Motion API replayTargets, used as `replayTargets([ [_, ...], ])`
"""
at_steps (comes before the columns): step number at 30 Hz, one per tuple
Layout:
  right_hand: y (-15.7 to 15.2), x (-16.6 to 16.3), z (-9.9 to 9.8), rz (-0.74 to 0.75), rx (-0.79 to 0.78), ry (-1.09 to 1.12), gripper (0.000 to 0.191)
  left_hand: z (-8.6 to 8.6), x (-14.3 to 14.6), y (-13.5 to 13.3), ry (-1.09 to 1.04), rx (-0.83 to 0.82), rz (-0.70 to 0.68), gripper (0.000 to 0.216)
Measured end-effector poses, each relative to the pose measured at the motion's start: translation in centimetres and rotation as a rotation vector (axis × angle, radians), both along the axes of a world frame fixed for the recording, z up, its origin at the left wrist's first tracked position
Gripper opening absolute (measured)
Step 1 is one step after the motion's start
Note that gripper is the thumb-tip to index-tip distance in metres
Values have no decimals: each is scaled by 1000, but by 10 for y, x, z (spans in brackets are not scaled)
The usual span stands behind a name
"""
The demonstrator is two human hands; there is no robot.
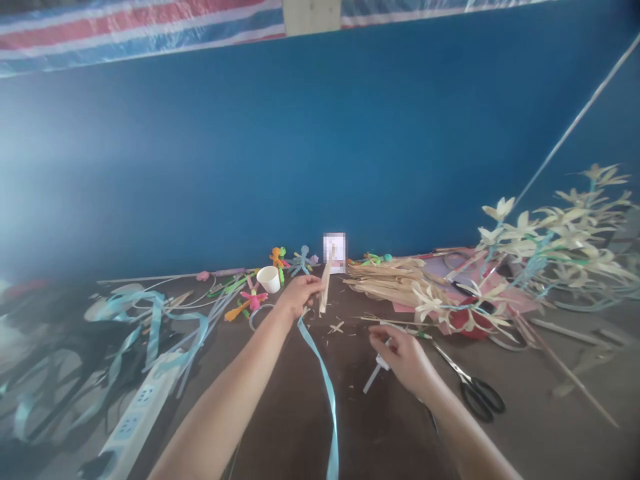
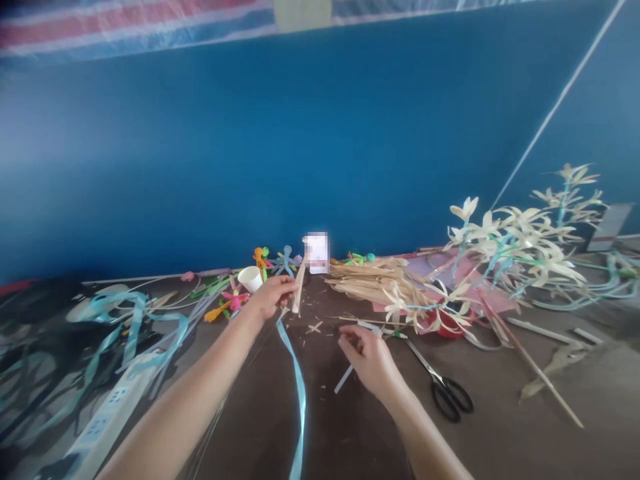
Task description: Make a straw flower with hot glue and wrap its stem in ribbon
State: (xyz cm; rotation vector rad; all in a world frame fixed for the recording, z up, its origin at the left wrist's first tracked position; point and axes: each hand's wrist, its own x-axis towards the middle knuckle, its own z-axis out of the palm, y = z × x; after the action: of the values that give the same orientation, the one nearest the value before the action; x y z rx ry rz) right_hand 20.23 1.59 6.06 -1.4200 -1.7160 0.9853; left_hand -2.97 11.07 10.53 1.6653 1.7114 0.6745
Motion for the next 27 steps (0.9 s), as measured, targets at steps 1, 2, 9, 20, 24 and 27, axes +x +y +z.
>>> replayTargets([
  [1, 1, -8, 5, 22, -35, 136, 30, 1, 6, -11, -53, -7, -20, 23],
  [2, 1, -17, 10, 44, -81, 265, 33, 0, 12, -22, -129, -24, -45, 23],
  [9, 5, -42, 15, 150, -242, 596, 20, -6, 40, -66, -792, -211, -18, 23],
  [20, 9, -36, -8, 54, -310, 590, 21, -12, 49, -68, -594, -78, -57, 21],
  [24, 8, -31, -3, 52, -316, 621, 18, -12, 54, -68, -655, -74, 0, 21],
  [27, 3, -27, 1, 60, -348, 697, 19, -13, 55, -68, -714, -94, 29, 21],
])
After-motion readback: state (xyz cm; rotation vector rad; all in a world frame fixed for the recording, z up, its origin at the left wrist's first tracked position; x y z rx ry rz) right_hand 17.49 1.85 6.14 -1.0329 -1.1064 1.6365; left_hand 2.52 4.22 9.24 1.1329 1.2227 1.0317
